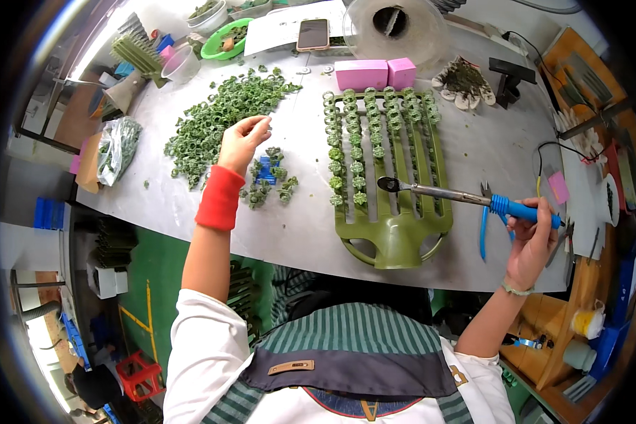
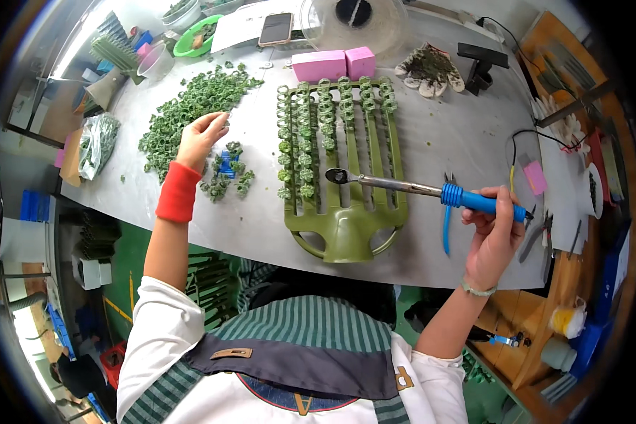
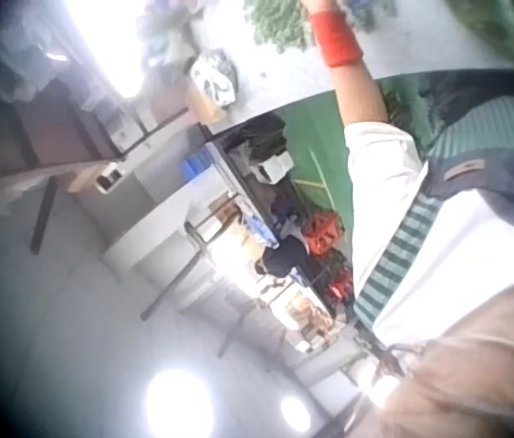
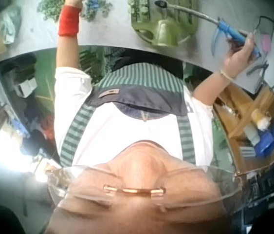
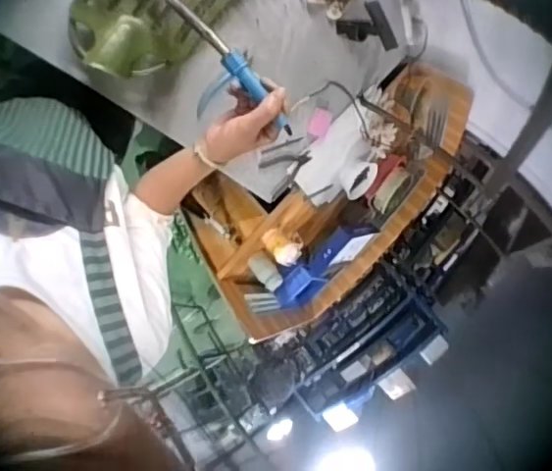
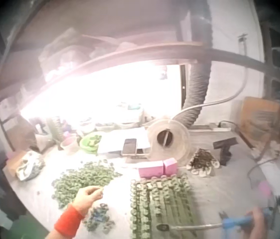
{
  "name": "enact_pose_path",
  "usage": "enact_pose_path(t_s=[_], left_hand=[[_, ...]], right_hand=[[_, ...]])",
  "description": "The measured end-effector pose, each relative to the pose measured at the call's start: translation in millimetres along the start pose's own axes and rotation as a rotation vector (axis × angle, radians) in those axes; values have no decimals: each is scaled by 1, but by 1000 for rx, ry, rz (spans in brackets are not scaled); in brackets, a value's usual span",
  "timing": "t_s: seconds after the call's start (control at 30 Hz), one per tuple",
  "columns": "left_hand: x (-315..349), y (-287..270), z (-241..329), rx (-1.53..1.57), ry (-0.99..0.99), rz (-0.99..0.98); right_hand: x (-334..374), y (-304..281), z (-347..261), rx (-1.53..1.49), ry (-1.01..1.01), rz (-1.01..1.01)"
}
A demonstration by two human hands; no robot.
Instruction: The person receives bundled green plant rings from another person and uses a heated tool to fuse them onto the stems of a larger green plastic plant structure. After fusing several rings, the person taps and inspects the structure by hand.
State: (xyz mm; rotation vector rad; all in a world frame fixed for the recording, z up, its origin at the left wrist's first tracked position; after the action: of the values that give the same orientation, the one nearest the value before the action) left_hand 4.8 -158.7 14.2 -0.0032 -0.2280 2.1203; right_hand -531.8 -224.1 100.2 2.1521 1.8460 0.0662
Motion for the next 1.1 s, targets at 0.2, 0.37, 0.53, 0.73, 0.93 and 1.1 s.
enact_pose_path(t_s=[0.2, 0.37, 0.53, 0.73, 0.93, 1.1], left_hand=[[79, 103, 70, -215, 198, -269], [111, 162, 97, -488, 500, -314], [117, 180, 97, -746, 764, -138], [114, 193, 92, -836, 816, -92], [112, 186, 87, -874, 779, -87], [114, 193, 92, -913, 787, -137]], right_hand=[[-1, -6, 2, 9, -4, 20], [-4, -6, 8, -20, -2, 17], [-6, -2, 22, -65, 16, -13], [-6, 5, 37, -119, 30, -18], [-3, 0, 30, -67, 12, -7], [-5, -20, 12, -62, 8, -17]])
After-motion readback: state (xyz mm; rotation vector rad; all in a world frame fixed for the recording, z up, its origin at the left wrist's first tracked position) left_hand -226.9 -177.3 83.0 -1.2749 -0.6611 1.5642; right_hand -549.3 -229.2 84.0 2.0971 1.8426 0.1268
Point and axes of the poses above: each hand's wrist, its own x-axis away from the middle knuckle, its own y-axis out of the palm, z = x × y, the point moved 9 cm from there along -x, towards the middle knuckle, and after that the axes turned 3 degrees about -y, right-handed, at the moved point
